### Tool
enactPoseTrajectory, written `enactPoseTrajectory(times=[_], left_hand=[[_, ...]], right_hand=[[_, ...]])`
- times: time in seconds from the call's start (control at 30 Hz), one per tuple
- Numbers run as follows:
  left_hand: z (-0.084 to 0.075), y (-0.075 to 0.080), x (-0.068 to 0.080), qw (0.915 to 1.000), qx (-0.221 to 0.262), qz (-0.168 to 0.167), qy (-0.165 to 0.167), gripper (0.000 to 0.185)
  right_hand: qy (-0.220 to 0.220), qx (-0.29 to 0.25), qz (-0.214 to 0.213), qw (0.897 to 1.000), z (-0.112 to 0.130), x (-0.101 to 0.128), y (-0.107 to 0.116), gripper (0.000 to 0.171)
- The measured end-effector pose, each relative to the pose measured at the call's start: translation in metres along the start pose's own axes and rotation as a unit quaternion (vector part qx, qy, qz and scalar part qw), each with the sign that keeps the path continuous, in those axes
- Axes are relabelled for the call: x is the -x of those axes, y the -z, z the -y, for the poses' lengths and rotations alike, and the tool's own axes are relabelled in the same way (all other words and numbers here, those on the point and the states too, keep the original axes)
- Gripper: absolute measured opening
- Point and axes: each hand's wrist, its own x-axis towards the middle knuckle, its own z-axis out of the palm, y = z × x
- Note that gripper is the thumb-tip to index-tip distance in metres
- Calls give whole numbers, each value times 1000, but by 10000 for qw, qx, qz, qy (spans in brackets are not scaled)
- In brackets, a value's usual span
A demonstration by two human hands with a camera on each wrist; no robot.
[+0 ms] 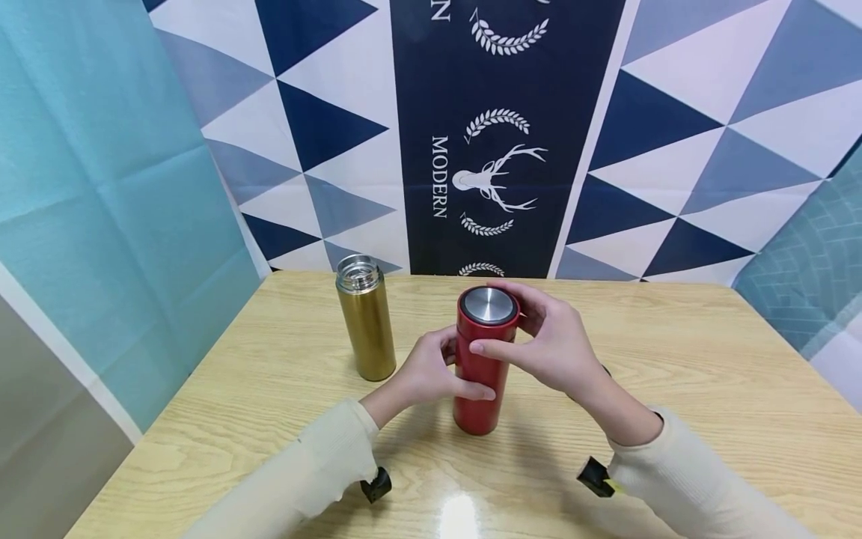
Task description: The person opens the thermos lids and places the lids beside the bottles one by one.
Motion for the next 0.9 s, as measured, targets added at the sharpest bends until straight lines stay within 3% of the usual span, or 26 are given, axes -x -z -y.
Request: enactPoseTrajectory(times=[0.3,0.57,0.9], left_hand=[[1,0,0,10000,-19,13,19,65],[2,0,-1,10000,-15,32,-40,64],[2,0,0,10000,17,31,-38,62]], right_hand=[[-253,-292,361,9986,0,-2,5,68],[59,-165,611,9980,-8,-10,10,68],[-31,-380,976,9945,-13,-16,15,68]])
